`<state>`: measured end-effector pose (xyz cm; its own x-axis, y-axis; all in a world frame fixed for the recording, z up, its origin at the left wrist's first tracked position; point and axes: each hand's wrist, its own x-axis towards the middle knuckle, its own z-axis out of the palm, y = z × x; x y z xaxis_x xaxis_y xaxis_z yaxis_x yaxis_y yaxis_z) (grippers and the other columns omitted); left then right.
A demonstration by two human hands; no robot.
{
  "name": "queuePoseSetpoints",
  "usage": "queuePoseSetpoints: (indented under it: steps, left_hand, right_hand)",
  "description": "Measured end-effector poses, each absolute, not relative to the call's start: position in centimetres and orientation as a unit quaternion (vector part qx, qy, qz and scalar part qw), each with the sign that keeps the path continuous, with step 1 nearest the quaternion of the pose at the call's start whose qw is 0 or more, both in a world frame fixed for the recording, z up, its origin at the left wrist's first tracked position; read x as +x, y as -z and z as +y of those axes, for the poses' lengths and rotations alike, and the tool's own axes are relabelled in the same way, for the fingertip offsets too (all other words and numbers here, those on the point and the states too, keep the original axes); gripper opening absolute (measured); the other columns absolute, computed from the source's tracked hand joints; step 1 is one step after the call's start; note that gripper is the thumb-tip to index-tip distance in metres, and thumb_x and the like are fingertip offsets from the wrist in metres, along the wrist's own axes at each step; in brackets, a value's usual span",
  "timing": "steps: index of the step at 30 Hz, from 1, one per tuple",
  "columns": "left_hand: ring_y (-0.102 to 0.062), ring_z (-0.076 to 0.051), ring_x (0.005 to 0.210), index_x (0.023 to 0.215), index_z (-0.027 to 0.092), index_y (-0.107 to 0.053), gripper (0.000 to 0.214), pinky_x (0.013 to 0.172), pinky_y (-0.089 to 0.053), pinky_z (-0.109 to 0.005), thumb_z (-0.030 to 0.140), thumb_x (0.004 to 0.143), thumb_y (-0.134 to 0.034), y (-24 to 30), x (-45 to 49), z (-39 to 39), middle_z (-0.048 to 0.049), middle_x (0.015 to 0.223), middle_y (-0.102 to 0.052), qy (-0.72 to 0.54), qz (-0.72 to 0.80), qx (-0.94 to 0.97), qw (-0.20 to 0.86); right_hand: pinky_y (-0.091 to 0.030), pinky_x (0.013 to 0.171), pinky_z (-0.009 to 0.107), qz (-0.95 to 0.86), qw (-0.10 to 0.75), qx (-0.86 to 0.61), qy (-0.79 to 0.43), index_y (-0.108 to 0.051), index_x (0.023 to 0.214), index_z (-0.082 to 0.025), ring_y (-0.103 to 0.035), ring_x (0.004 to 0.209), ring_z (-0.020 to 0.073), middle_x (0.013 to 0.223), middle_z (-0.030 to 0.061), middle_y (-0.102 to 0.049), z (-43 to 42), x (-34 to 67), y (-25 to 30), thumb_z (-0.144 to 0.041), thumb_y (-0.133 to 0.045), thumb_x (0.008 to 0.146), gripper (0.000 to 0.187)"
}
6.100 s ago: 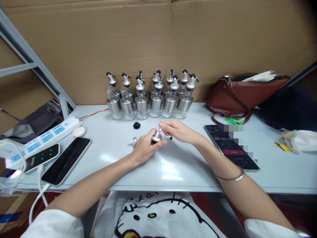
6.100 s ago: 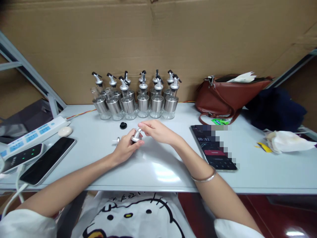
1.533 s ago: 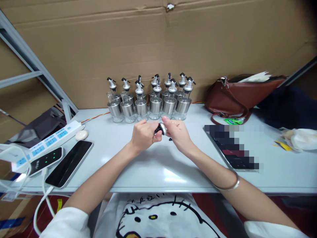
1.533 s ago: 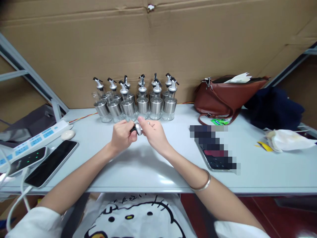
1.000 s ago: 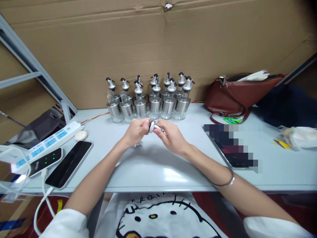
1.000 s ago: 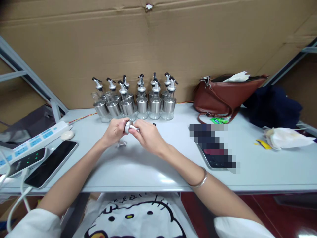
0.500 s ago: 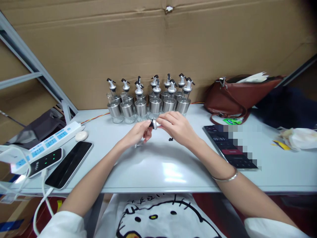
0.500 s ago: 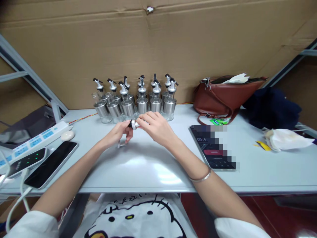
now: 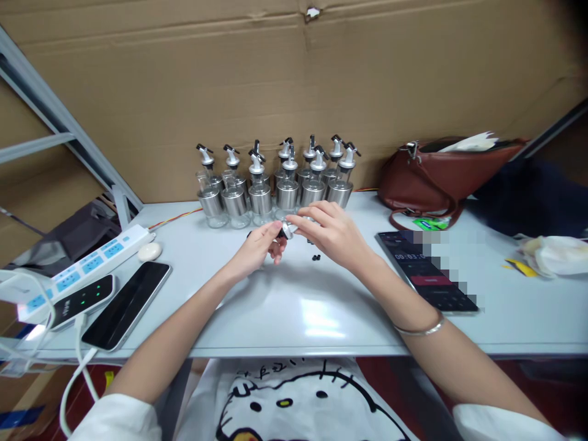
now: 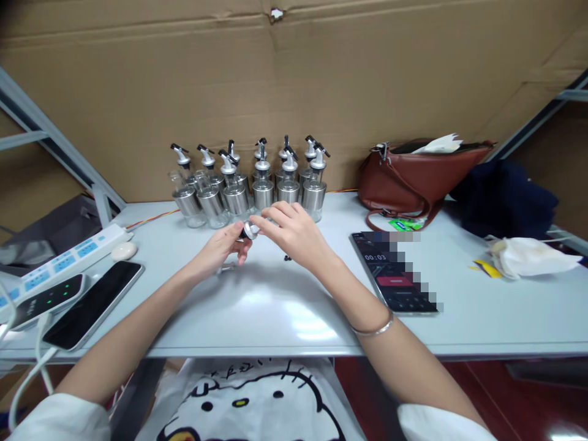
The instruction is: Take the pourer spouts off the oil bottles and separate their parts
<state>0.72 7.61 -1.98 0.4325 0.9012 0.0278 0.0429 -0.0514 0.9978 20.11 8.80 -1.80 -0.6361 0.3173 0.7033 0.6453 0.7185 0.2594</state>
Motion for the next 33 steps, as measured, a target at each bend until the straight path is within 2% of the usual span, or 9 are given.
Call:
queuePoseSetpoints:
  steps: [4,9,13,23,28,33]
  left_hand:
    - [-0.054,-0.006,0.048,0.081,0.017,-0.045,0.044,0.053,-0.040,-0.022,0.061,0.082,-0.049,2.16,0.76,7.69,0.0049,0.069,-0.051,-0.385,0.370,0.615,0.581]
    - [-0.055,-0.007,0.050,0.081,0.017,-0.044,0.041,0.054,-0.041,-0.023,0.058,0.085,-0.047,2.21,0.93,7.62,0.0043,0.070,-0.053,-0.400,0.343,0.604,0.598]
    - [-0.055,-0.006,0.050,0.081,0.017,-0.045,0.035,0.055,-0.041,-0.023,0.051,0.085,-0.053,1.83,1.02,7.36,0.0041,0.071,-0.055,-0.421,0.337,0.611,0.579]
    - [-0.049,-0.005,0.048,0.081,0.017,-0.046,0.036,0.051,-0.041,-0.022,0.047,0.077,-0.065,1.56,0.52,7.38,0.0063,0.066,-0.051,-0.434,0.310,0.650,0.540]
    - [-0.049,-0.005,0.049,0.079,0.017,-0.045,0.038,0.051,-0.040,-0.022,0.046,0.073,-0.069,1.59,0.56,7.46,0.0069,0.065,-0.050,-0.433,0.303,0.636,0.563]
    - [-0.049,-0.004,0.048,0.077,0.017,-0.044,0.040,0.051,-0.039,-0.021,0.043,0.069,-0.073,1.55,0.52,7.51,0.0065,0.067,-0.053,-0.428,0.305,0.625,0.578]
  right_hand:
    - [-0.037,0.073,0.031,-0.864,0.323,-0.285,0.262,-0.061,0.108,-0.019,-0.051,0.092,0.0199,0.098,0.0080,-0.065,8.88,20.19,1.73,-0.017,-0.046,0.093,0.021]
    - [-0.037,0.074,0.031,-0.857,0.331,-0.291,0.269,-0.060,0.101,-0.018,-0.050,0.091,0.0204,0.094,0.0081,-0.063,8.83,20.01,1.65,-0.021,-0.046,0.094,0.016]
    - [-0.037,0.076,0.032,-0.850,0.351,-0.289,0.265,-0.059,0.098,-0.019,-0.049,0.091,0.0203,0.093,0.0078,-0.061,8.83,19.94,1.63,-0.023,-0.045,0.094,0.016]
    - [-0.036,0.081,0.035,-0.863,0.337,-0.295,0.234,-0.059,0.097,-0.022,-0.047,0.090,0.0212,0.091,0.0068,-0.061,8.79,20.15,1.50,-0.025,-0.044,0.094,0.015]
    - [-0.038,0.075,0.034,-0.862,0.354,-0.292,0.216,-0.059,0.096,-0.017,-0.047,0.088,0.0221,0.092,0.0099,-0.060,8.52,19.96,1.23,-0.025,-0.045,0.094,0.016]
    - [-0.038,0.072,0.034,-0.877,0.354,-0.291,0.143,-0.057,0.096,-0.016,-0.047,0.087,0.0213,0.094,0.0105,-0.062,8.72,19.66,1.74,-0.027,-0.041,0.096,0.020]
